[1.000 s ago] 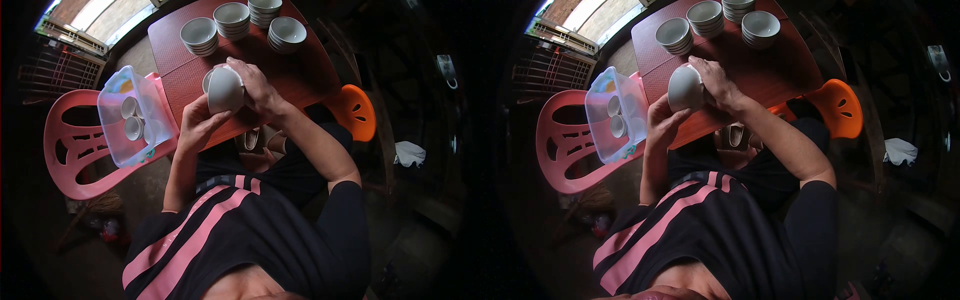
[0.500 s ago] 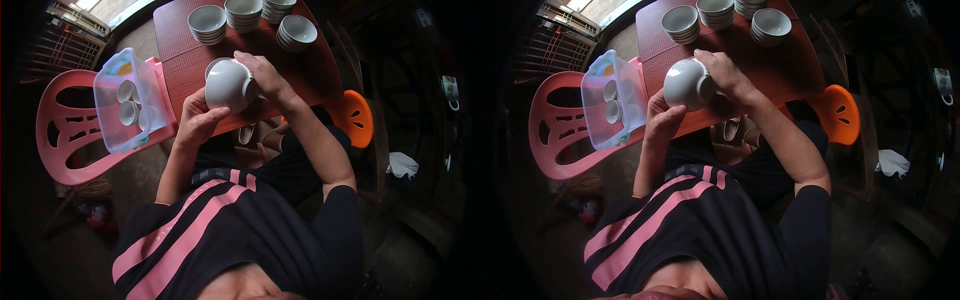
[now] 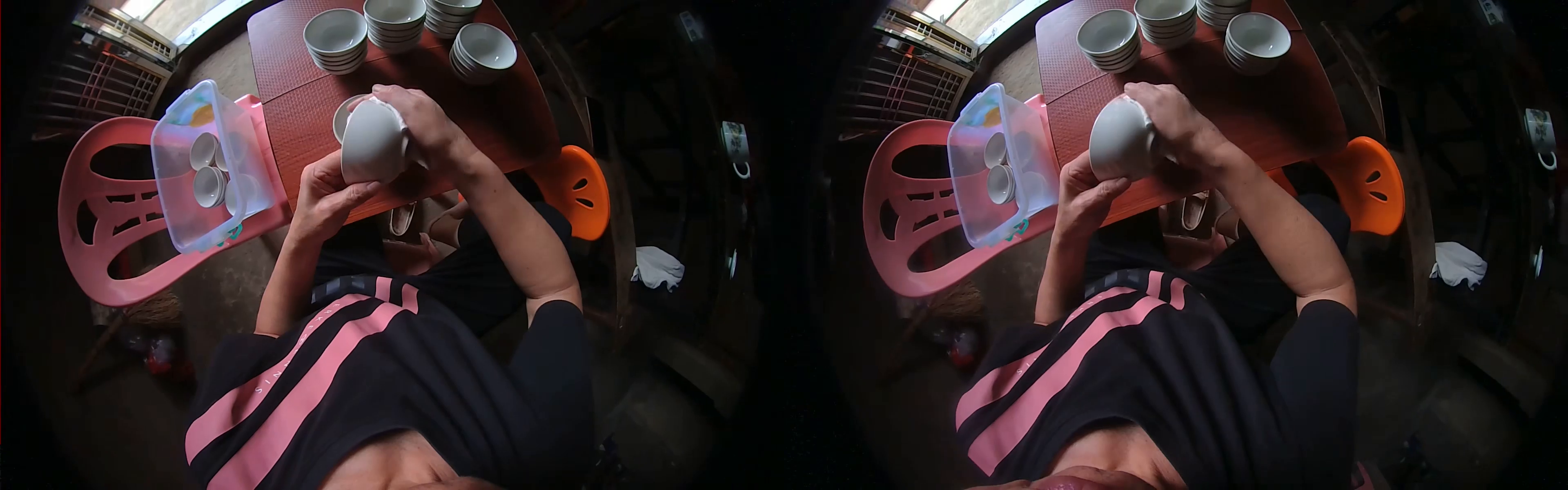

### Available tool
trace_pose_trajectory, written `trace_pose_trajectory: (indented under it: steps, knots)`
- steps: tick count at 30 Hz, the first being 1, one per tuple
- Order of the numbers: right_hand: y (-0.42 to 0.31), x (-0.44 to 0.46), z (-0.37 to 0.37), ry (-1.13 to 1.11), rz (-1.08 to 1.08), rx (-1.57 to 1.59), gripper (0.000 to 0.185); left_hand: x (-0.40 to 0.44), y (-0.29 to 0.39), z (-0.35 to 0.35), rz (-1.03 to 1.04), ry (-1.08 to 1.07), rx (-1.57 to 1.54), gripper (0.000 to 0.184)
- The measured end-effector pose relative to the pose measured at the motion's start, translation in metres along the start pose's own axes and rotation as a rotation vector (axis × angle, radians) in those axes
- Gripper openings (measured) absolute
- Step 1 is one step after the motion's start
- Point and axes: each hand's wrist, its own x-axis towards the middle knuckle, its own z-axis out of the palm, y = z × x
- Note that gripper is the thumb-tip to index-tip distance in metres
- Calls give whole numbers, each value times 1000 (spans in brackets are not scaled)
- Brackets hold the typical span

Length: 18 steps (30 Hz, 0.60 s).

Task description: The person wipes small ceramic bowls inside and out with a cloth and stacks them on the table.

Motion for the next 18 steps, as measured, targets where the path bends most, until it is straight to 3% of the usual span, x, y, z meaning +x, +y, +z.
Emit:
trace_pose_trajectory:
  steps: [1,2,5,8,9,11,12,13,15,16,18]
  knots:
    - [2,-1,-2,42,111,155,25,0,0,0,36,-3,-22,32]
    - [6,-1,0,-60,219,583,22,0,-1,-1,74,-4,-44,32]
    - [10,-3,7,-37,309,846,23,4,-2,-9,70,-24,12,33]
    - [-7,-10,6,127,393,695,25,6,16,1,-45,-32,50,32]
    - [-5,-8,4,78,378,688,28,7,15,1,-43,-33,49,32]
    - [-5,-10,11,89,104,249,33,10,14,-3,-103,64,-41,34]
    - [-1,-16,13,-8,-462,-212,33,10,14,-5,-74,26,-49,37]
    - [-3,-17,15,-16,-461,-217,33,10,14,-4,-67,31,-51,37]
    - [-13,-18,24,115,-873,-872,35,10,13,1,-10,81,-200,41]
    - [-18,-27,34,141,-812,-921,32,9,12,-1,-4,86,-203,41]
    - [-18,-39,48,105,-931,-1226,32,7,7,-10,27,-4,-439,44]
